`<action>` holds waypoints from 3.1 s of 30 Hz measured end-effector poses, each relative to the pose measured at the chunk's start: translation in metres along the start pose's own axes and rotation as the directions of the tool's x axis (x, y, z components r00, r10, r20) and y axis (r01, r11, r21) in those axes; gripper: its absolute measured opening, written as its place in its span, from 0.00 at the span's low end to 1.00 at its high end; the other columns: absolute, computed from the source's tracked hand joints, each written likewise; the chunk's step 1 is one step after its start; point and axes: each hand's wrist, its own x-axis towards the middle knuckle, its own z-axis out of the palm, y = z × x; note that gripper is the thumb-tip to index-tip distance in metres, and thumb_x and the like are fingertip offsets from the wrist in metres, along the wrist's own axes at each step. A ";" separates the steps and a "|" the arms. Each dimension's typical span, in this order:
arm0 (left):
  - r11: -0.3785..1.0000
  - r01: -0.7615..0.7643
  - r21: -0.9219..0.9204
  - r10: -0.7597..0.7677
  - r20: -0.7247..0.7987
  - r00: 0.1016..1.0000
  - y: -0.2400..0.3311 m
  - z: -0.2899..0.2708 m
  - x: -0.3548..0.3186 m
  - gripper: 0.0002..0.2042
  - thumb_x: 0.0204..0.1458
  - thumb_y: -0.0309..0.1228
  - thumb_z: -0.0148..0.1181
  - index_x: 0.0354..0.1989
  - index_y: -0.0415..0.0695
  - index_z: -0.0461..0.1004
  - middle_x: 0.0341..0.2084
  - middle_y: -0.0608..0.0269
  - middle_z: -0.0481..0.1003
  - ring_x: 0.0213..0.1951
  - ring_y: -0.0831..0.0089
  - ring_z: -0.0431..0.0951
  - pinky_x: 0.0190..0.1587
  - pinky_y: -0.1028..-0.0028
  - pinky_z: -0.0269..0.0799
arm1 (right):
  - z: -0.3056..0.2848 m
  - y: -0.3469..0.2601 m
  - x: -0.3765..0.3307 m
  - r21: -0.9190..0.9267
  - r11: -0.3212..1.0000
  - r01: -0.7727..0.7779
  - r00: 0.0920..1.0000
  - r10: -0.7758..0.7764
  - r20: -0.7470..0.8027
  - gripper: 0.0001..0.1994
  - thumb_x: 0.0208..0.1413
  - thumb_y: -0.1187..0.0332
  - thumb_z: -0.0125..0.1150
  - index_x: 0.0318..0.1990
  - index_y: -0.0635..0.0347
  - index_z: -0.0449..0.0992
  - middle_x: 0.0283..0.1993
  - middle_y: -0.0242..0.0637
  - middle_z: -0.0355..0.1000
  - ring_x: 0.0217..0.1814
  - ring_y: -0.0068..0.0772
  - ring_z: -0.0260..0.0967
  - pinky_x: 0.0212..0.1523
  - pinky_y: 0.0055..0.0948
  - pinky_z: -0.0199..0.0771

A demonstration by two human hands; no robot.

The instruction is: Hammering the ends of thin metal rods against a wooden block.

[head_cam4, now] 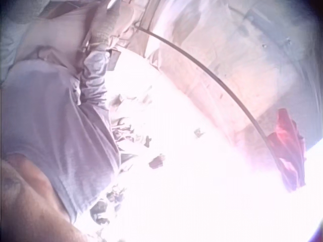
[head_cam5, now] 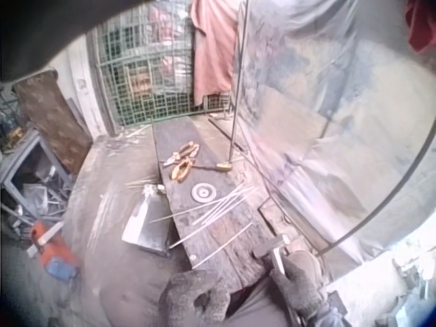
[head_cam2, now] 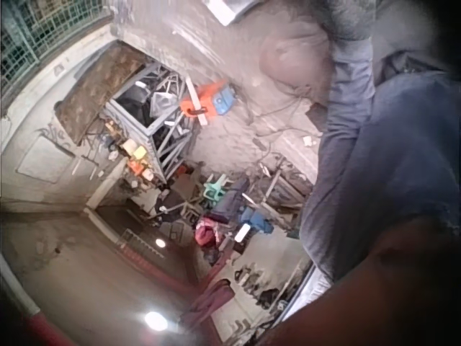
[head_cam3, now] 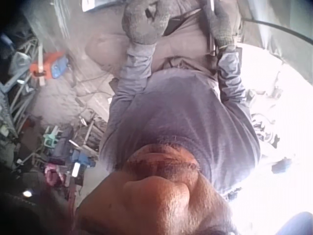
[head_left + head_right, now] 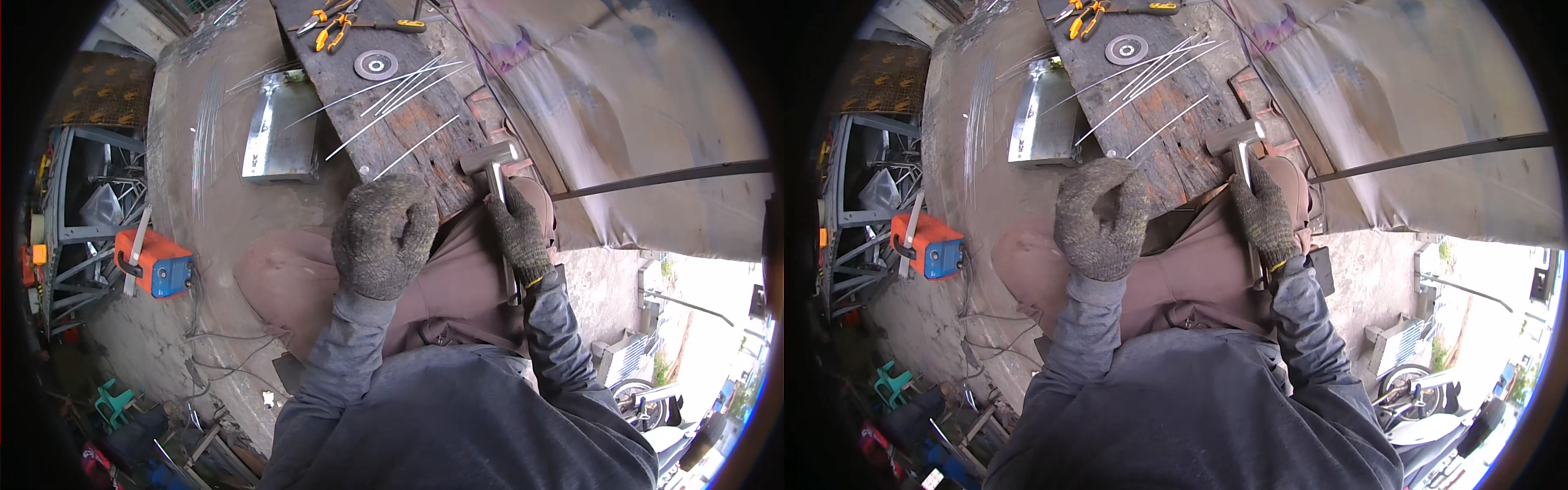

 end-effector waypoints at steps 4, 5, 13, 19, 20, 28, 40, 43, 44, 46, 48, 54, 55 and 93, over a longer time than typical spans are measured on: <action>0.998 -0.069 0.006 0.068 0.103 0.992 0.003 0.025 -0.021 0.13 0.51 0.25 0.70 0.44 0.43 0.77 0.42 0.57 0.80 0.44 0.57 0.82 0.46 0.61 0.79 | -0.006 -0.011 -0.002 0.022 0.991 -0.129 0.991 0.128 0.051 0.24 0.67 0.58 0.57 0.65 0.64 0.70 0.55 0.51 0.77 0.60 0.42 0.74 0.60 0.35 0.69; 0.999 0.013 -0.043 -0.008 0.113 0.994 0.005 0.029 -0.022 0.13 0.50 0.24 0.71 0.43 0.42 0.77 0.41 0.56 0.80 0.43 0.58 0.81 0.47 0.62 0.78 | -0.005 -0.017 -0.002 -0.003 0.992 -0.130 0.991 0.130 0.026 0.24 0.67 0.57 0.56 0.64 0.64 0.70 0.54 0.51 0.77 0.59 0.44 0.74 0.59 0.36 0.69; 0.966 0.200 -0.165 -0.173 0.165 0.971 0.018 0.043 -0.015 0.14 0.48 0.23 0.73 0.43 0.40 0.77 0.41 0.58 0.78 0.43 0.63 0.80 0.50 0.65 0.75 | -0.002 -0.014 -0.001 -0.026 0.993 -0.112 0.993 0.111 -0.029 0.23 0.68 0.56 0.54 0.63 0.62 0.71 0.51 0.52 0.78 0.57 0.48 0.75 0.58 0.39 0.70; 0.936 0.240 -0.259 -0.191 0.200 0.961 0.016 0.051 -0.011 0.20 0.48 0.24 0.75 0.48 0.38 0.74 0.40 0.59 0.78 0.39 0.72 0.80 0.45 0.69 0.77 | 0.001 -0.003 -0.001 0.011 0.997 -0.080 0.996 0.081 -0.037 0.23 0.67 0.56 0.55 0.63 0.62 0.71 0.51 0.51 0.78 0.57 0.46 0.75 0.58 0.39 0.70; 0.911 0.311 -0.271 -0.265 0.194 0.945 0.018 0.053 -0.010 0.16 0.49 0.25 0.74 0.44 0.39 0.75 0.37 0.58 0.78 0.39 0.67 0.80 0.45 0.67 0.76 | 0.001 -0.002 -0.001 0.010 0.997 -0.081 0.996 0.081 -0.037 0.23 0.67 0.56 0.55 0.63 0.62 0.71 0.51 0.51 0.78 0.57 0.46 0.75 0.58 0.39 0.70; 0.924 0.233 -0.304 -0.213 0.099 0.972 0.013 0.060 -0.013 0.18 0.50 0.27 0.73 0.47 0.40 0.73 0.36 0.57 0.79 0.39 0.64 0.82 0.46 0.65 0.78 | 0.001 0.002 -0.001 0.006 0.995 -0.104 0.994 0.104 -0.034 0.23 0.68 0.56 0.54 0.63 0.63 0.71 0.53 0.54 0.77 0.59 0.51 0.74 0.60 0.41 0.69; 0.918 0.249 -0.309 -0.212 0.148 0.966 0.008 0.062 -0.009 0.25 0.47 0.24 0.76 0.52 0.37 0.71 0.38 0.60 0.77 0.35 0.73 0.80 0.43 0.71 0.77 | 0.003 0.014 0.002 0.069 0.989 -0.134 0.991 0.135 -0.009 0.24 0.68 0.56 0.55 0.62 0.64 0.72 0.52 0.54 0.77 0.58 0.50 0.74 0.60 0.39 0.70; 0.975 0.070 -0.212 -0.051 0.092 0.994 0.004 0.063 -0.002 0.24 0.45 0.26 0.78 0.49 0.38 0.73 0.36 0.62 0.76 0.34 0.72 0.78 0.44 0.68 0.75 | 0.004 0.022 0.002 0.076 0.995 -0.063 0.997 0.066 -0.040 0.24 0.68 0.56 0.55 0.62 0.65 0.71 0.52 0.54 0.77 0.58 0.50 0.75 0.60 0.39 0.70; 0.964 0.109 -0.244 -0.084 0.110 0.990 0.002 0.063 -0.003 0.24 0.44 0.27 0.79 0.48 0.38 0.73 0.36 0.61 0.76 0.35 0.71 0.78 0.44 0.67 0.75 | 0.004 0.021 0.002 0.076 0.995 -0.063 0.997 0.066 -0.038 0.24 0.68 0.56 0.55 0.62 0.65 0.71 0.52 0.54 0.77 0.58 0.50 0.75 0.60 0.39 0.70; 0.950 0.148 -0.273 -0.116 0.129 0.985 0.000 0.063 -0.005 0.24 0.44 0.28 0.79 0.47 0.38 0.74 0.36 0.61 0.76 0.36 0.70 0.77 0.45 0.66 0.75 | 0.005 0.017 0.002 0.087 0.994 -0.073 0.996 0.077 -0.042 0.24 0.68 0.56 0.55 0.62 0.65 0.71 0.53 0.55 0.77 0.59 0.50 0.74 0.60 0.39 0.69; 0.959 0.175 -0.223 -0.148 0.130 0.980 0.007 0.059 -0.001 0.25 0.43 0.29 0.80 0.49 0.37 0.73 0.36 0.60 0.76 0.38 0.70 0.77 0.45 0.67 0.75 | 0.004 0.015 0.002 0.069 0.994 -0.083 0.996 0.085 -0.035 0.24 0.68 0.56 0.55 0.62 0.65 0.72 0.52 0.55 0.77 0.59 0.50 0.74 0.60 0.39 0.70; 0.960 0.150 -0.235 -0.137 0.071 0.988 0.010 0.060 -0.001 0.25 0.48 0.28 0.76 0.53 0.36 0.72 0.29 0.60 0.77 0.37 0.63 0.80 0.46 0.63 0.77 | 0.000 0.004 0.002 0.009 0.992 -0.128 0.992 0.128 -0.006 0.23 0.68 0.56 0.55 0.61 0.65 0.72 0.51 0.54 0.78 0.57 0.50 0.75 0.57 0.40 0.71; 0.960 0.151 -0.235 -0.138 0.070 0.988 0.008 0.060 -0.004 0.25 0.48 0.28 0.76 0.53 0.36 0.72 0.29 0.60 0.77 0.37 0.63 0.80 0.46 0.63 0.77 | -0.001 0.002 0.001 -0.010 0.989 -0.145 0.989 0.145 0.005 0.23 0.68 0.56 0.55 0.61 0.65 0.72 0.50 0.54 0.78 0.57 0.51 0.75 0.57 0.40 0.71; 0.842 0.290 0.454 -0.539 0.722 0.435 -0.083 -0.041 -0.106 0.13 0.64 0.42 0.47 0.45 0.48 0.73 0.42 0.48 0.78 0.46 0.43 0.77 0.48 0.49 0.72 | 0.027 0.022 0.007 -0.223 0.975 -0.019 0.998 0.004 -0.068 0.31 0.65 0.59 0.59 0.70 0.66 0.59 0.64 0.57 0.66 0.68 0.54 0.64 0.67 0.42 0.62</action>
